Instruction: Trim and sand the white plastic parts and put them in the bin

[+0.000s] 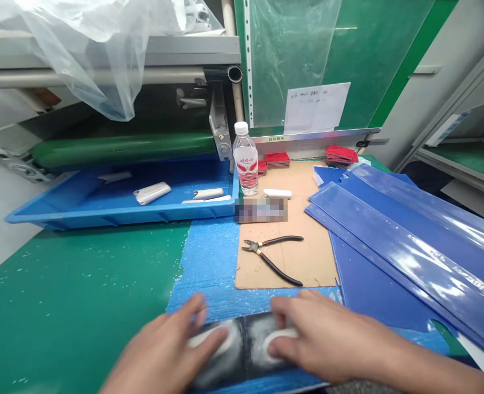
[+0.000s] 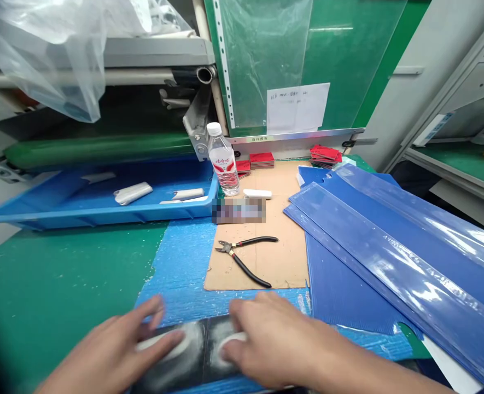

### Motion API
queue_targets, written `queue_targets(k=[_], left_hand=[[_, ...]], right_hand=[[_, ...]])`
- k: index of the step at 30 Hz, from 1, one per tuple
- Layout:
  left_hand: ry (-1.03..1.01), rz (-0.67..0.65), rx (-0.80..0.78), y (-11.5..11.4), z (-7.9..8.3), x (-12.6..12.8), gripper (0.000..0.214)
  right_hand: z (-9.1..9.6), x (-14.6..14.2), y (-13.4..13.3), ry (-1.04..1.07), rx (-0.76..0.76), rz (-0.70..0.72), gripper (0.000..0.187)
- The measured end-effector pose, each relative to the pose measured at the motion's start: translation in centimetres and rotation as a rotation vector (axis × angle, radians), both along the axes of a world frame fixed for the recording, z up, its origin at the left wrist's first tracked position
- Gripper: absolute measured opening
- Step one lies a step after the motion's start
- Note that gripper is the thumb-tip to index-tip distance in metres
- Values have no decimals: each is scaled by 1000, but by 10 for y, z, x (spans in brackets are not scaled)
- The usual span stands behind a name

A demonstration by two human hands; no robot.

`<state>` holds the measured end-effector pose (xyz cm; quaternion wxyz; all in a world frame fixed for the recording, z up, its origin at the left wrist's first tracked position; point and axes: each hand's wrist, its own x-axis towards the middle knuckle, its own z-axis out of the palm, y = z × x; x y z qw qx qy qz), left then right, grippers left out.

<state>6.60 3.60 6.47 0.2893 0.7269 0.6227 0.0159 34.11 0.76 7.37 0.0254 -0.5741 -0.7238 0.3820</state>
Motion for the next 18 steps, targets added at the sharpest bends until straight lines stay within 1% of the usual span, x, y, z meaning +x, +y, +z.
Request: queue_targets(k=[2,5,7,10,13,14,15,18], left_hand=[[105,-100,-29,-1,1,4,39],[260,-58,-76,-2,6,6,44],[258,-59,-85,-2,9,6,43],[194,-102,-78,-3,13,6,38],[265,-18,-107,-4,16,4,42],[283,-10,-108,-5,16,4,43],[287,-23,-96,-5,16,4,41],[238,-96,-52,-6,13,3,35]], right_hand=[[-1,0,2,15,6,47,24],[-1,3,2,-43,-16,10,18],[-1,4,1,-40,-8,-4,20],[1,4,1,-12,15,43,24],[4,5,2,-53,-34,-8,20],[4,5,2,-50,-44,-30,20],[4,5,1,-41,-41,-39,21],[3,3,1,-11,-14,9,25]])
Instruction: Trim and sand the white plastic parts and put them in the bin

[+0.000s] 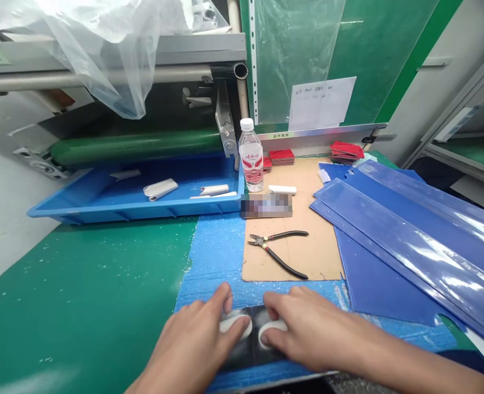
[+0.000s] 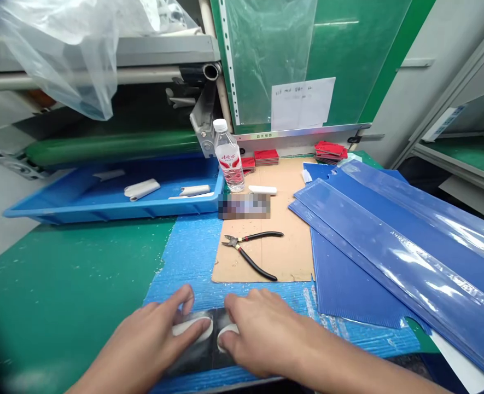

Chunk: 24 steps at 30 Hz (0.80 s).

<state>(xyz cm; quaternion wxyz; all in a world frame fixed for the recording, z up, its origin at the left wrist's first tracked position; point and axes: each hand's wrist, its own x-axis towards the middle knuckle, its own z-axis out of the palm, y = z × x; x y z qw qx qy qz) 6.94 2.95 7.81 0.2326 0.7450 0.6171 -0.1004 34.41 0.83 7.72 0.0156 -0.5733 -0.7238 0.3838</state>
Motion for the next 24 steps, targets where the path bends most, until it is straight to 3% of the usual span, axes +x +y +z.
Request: queue_targets(k=[4,8,13,16,21,24], left_hand=[[-6,74,-7,-1,-5,-8,39],[-124,-4,40,0,-7,-7,31],[-42,53,54,3,-6,-5,37],[-35,-31,95,2,-5,2,32],[128,-16,76,-3,3,-6,38],[120,-142,200,-5,2,-17,40]], right_hand=[[1,3,-1,-55,-51,-40,19],[2,-2,0,-11,-21,-5,24],[1,-8,4,-51,-42,-11,20],[1,-8,7,-21,-25,20,21],[4,14,4,-54,-75,-34,19],[2,22,-2,-48,23,-60,21]])
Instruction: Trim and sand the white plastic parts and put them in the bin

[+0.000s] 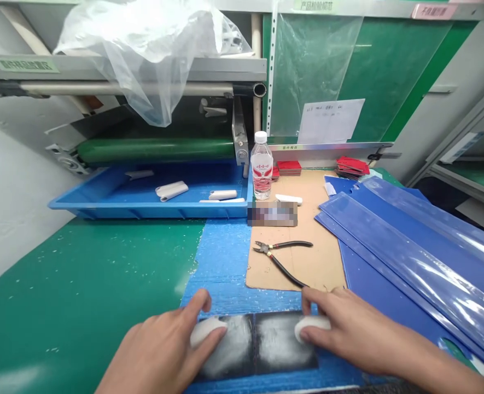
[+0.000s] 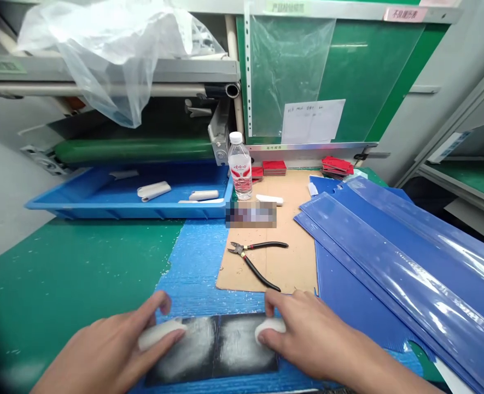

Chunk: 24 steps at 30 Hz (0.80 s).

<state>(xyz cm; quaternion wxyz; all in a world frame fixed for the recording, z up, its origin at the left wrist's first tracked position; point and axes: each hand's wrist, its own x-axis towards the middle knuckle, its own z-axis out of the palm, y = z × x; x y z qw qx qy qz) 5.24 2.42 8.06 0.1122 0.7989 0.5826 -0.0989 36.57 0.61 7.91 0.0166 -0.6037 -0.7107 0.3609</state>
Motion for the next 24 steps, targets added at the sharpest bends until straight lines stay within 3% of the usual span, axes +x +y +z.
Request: queue_targets(k=[3,6,10,16,21,24], left_hand=[[-175,-300,222,-1,-13,-10,34],[-263,-505,283,-6,-29,-25,35],[-198,-533,235,-13,-32,-36,55],[-142,-562,132,-1,-13,-12,48],[-134,-578,157,3,-11,-20,55],[-80,-585,112,5,-5,-16,53]], right_hand=[[-6,-5,-5,52,185,147,23],[-11,-7,-9,82,247,338,27],[-5,-5,-6,117,230,451,35],[8,-16,4,86,297,566,32],[12,-7,1,-16,241,559,31],[14,-9,3,2,281,627,30]])
